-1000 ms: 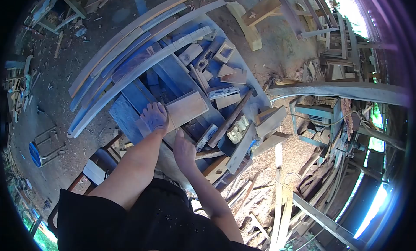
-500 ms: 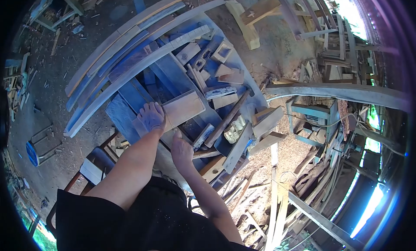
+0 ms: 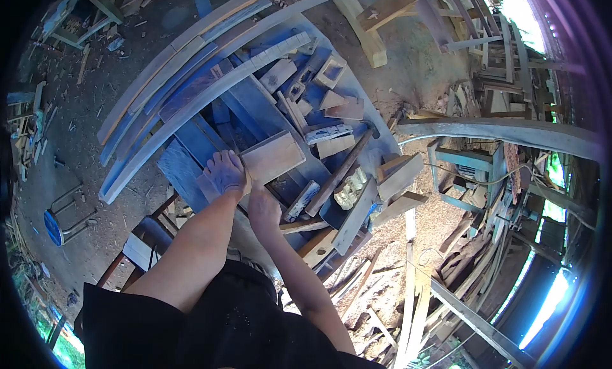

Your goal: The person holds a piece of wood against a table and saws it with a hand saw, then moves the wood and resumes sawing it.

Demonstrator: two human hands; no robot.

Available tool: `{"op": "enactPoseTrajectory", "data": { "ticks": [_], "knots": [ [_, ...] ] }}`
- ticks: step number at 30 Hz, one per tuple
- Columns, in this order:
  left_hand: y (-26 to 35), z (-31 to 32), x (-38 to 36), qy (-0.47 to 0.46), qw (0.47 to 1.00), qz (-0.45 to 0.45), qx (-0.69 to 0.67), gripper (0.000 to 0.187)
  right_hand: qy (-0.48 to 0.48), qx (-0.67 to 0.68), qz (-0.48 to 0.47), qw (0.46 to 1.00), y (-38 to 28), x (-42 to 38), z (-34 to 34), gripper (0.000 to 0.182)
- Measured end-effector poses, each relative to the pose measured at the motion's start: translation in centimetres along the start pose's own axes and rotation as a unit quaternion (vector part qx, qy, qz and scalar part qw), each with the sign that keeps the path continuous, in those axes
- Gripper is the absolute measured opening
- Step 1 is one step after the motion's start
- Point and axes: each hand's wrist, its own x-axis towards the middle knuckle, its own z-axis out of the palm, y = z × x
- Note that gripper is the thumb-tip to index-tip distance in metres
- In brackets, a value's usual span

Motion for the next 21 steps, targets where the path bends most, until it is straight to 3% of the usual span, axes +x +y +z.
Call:
{"op": "enactPoseTrajectory", "data": {
  "ticks": [4, 9, 15, 18, 21],
  "knots": [
    [0.1, -0.1, 0.1, 0.006, 1.0, 0.004, -0.002, 0.029, 0.027, 0.005, -0.024, 0.999, 0.2, 0.8, 0.7, 0.016],
    [0.3, -0.2, 0.2, -0.006, 1.0, -0.003, -0.005, 0.029, -0.04, -0.018, 0.059, 0.997, 0.8, -3.3, -0.7, 0.016],
    [-0.1, 0.2, 0.2, 0.013, 1.0, 0.004, -0.001, 0.03, 0.002, 0.031, 0.006, 1.0, -0.7, 2.2, 0.9, 0.014],
    [0.1, 0.3, 0.0, 0.007, 1.0, 0.009, -0.006, 0.03, 0.006, 0.014, -0.015, 1.0, 0.6, -0.1, 0.0, 0.014],
    [0.1, 0.1, 0.2, -0.001, 1.0, 0.003, -0.002, 0.03, -0.059, -0.02, 0.064, 0.996, 0.6, -3.3, -0.9, 0.015]
  ]
}}
